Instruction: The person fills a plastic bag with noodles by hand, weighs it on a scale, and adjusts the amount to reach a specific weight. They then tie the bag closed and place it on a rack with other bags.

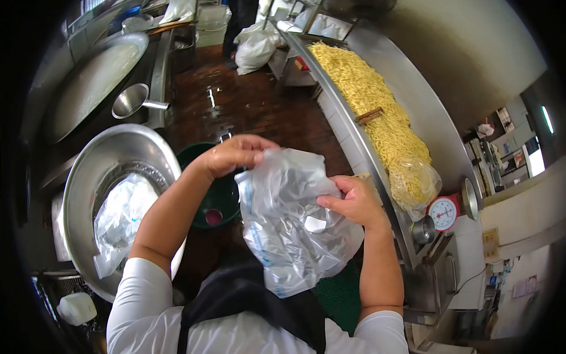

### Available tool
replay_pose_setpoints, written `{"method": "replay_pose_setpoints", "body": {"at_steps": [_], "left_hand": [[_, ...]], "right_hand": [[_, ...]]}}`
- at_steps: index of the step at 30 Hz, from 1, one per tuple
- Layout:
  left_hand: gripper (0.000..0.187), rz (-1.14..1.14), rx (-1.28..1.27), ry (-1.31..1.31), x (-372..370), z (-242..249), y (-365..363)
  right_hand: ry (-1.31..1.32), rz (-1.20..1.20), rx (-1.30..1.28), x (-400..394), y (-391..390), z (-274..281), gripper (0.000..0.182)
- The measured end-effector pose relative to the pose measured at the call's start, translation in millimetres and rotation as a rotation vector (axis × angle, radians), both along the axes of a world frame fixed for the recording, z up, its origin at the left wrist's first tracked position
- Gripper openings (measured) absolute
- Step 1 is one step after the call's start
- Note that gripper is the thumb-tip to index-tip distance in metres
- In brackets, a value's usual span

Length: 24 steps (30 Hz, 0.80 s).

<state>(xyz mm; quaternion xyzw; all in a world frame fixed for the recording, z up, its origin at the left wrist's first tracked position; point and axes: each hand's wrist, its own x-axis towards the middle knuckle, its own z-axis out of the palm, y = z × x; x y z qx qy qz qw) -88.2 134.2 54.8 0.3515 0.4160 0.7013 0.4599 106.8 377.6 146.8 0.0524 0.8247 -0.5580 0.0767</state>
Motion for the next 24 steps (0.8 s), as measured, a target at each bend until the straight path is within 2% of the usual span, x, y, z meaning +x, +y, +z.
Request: {"method": "replay_pose_setpoints", "body": {"at_steps": [2, 4, 6, 8, 9, 10, 12, 14, 15, 16, 18, 19, 20, 22, 23, 24], "left_hand": [[0.048, -0.145, -0.134, 0.141, 0.7, -8.8, 24.0], [0.044, -0.283, -0.339, 0.131, 18.1, 2.5, 48.2], [0.053, -0.119, -0.346, 0.248, 48.9, 4.6, 77.3], [0.063, 0.140, -0.218, 0.159, 70.0, -41.8, 117.7], [0.067, 0.194, -0.235, -0.037, 80.4, -47.8, 129.6], [0.064, -0.085, -0.107, -0.434, 87.6, -55.9, 140.0], [0.049, -0.237, -0.206, -0.534, 108.8, -80.6, 154.0], [0.044, -0.387, -0.281, -0.544, 122.1, -87.9, 173.3], [0.041, -0.302, -0.341, -0.556, 127.1, -75.2, 185.3], [0.041, -0.326, -0.361, -0.547, 127.1, -74.9, 199.0], [0.039, -0.147, -0.344, -0.584, 122.8, -74.7, 217.8], [0.041, -0.169, -0.321, -0.573, 119.9, -71.2, 225.6], [0.041, -0.170, -0.324, -0.571, 120.1, -67.6, 234.6], [0.048, -0.225, -0.203, -0.604, 124.5, -46.4, 251.5], [0.056, -0.244, -0.199, -0.625, 123.2, -42.3, 258.7], [0.056, -0.255, -0.213, -0.628, 121.9, -40.2, 267.7]], "right_hand": [[0.109, 0.038, 0.292, 3.4, 21.2, -1.0, 0.025], [0.126, -0.020, 0.312, 15.6, 50.7, -11.3, 0.029], [0.114, -0.102, 0.336, 26.3, 70.5, -14.9, 0.031], [0.158, -0.155, 0.363, 38.6, 93.2, -27.8, 0.032], [0.161, -0.197, 0.345, 45.1, 101.3, -33.3, 0.032], [0.162, -0.241, 0.325, 51.5, 110.8, -39.3, 0.033], [0.190, -0.281, 0.373, 61.5, 133.4, -52.9, 0.036], [0.325, -0.335, 0.574, 74.0, 153.7, -72.9, 0.037], [0.250, -0.360, 0.533, 76.9, 167.7, -89.8, 0.047], [0.247, -0.392, 0.524, 81.0, 175.4, -97.9, 0.047], [0.444, -0.481, 0.893, 83.6, 184.0, -110.4, 0.061], [0.421, -0.531, 0.942, 82.3, 182.1, -109.7, 0.072], [0.421, -0.534, 0.941, 78.4, 177.0, -108.8, 0.072], [0.589, -0.559, 0.889, 66.3, 160.0, -101.7, 0.070], [0.581, -0.543, 0.859, 59.4, 157.3, -106.5, 0.070], [0.572, -0.528, 0.828, 53.5, 156.1, -111.0, 0.070]]}}
